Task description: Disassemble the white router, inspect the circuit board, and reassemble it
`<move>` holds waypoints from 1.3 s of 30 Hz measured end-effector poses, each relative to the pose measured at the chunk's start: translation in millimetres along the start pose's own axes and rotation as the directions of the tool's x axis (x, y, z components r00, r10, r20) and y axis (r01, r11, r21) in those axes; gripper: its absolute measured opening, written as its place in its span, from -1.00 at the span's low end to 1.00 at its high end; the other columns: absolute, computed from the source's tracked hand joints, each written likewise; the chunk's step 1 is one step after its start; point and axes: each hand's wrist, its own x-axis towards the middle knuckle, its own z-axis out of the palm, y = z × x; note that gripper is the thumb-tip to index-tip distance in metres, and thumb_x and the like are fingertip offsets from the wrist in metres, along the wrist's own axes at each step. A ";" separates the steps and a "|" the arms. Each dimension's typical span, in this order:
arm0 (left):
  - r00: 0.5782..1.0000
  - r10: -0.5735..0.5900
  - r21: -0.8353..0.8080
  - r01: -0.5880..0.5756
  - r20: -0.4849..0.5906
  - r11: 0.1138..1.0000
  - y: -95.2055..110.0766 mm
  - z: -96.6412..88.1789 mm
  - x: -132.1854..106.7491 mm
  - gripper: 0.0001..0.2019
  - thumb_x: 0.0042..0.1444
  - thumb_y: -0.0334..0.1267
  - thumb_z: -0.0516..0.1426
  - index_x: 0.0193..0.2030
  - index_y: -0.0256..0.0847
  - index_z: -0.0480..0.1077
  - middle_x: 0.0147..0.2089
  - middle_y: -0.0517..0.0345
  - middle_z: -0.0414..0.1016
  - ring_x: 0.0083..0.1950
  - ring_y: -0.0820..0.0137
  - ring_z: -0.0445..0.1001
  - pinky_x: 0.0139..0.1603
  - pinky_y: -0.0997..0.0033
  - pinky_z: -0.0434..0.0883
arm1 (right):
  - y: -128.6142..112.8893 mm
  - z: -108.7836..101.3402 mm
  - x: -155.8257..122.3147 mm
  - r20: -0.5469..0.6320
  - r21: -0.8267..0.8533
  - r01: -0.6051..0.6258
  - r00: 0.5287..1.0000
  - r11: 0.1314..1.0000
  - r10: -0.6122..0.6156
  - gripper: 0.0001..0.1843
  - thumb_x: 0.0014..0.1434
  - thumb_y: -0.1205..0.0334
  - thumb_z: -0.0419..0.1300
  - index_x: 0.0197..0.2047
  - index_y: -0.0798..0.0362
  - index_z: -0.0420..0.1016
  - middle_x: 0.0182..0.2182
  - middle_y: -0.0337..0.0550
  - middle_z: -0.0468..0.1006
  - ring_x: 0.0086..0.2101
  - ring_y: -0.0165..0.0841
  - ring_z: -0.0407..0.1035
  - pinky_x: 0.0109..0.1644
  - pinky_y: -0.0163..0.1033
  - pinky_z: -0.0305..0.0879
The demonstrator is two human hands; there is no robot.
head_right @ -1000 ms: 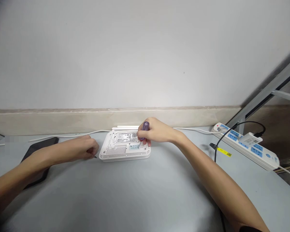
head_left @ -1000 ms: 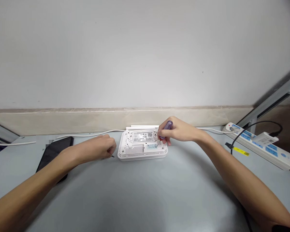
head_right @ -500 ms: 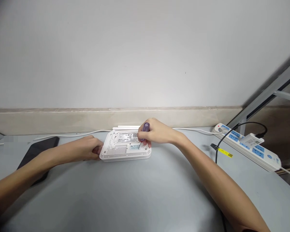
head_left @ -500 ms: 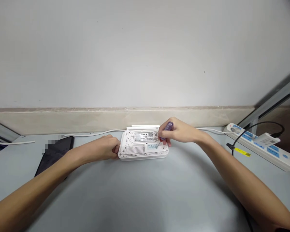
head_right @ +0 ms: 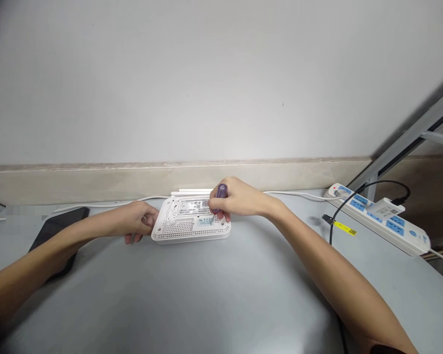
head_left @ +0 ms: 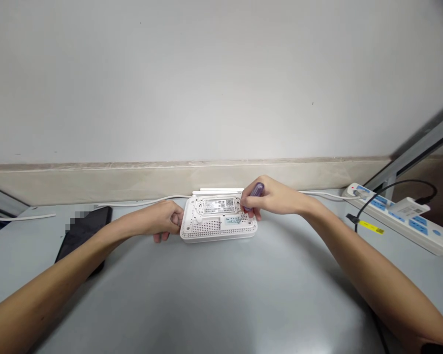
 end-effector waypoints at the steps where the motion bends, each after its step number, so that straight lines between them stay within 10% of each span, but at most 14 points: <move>1: 1.000 0.001 -0.009 -0.001 0.002 1.000 -1.6 -0.1 0.6 -0.81 -0.17 -0.22 0.07 -0.39 -0.17 0.45 -0.51 0.19 0.38 -0.51 0.39 0.45 -0.59 0.54 0.36 | -0.6 0.1 -0.2 0.000 0.000 -0.003 1.000 1.000 0.003 -0.81 0.07 0.31 0.08 -0.46 0.13 0.50 -0.54 -0.19 0.53 -0.51 -0.41 0.44 -0.39 -0.33 0.37; 39: 0.999 -0.033 -0.004 0.032 -0.015 0.999 -0.3 -0.9 -1.0 -0.85 -0.23 -0.32 0.03 -0.51 -0.16 0.42 -0.56 0.24 0.34 -0.52 0.43 0.41 -0.63 0.58 0.25 | -2.5 0.8 -0.9 0.005 0.012 0.014 1.000 1.000 -0.014 -0.81 0.07 0.32 0.07 -0.48 0.13 0.49 -0.55 -0.19 0.51 -0.51 -0.41 0.42 -0.39 -0.32 0.36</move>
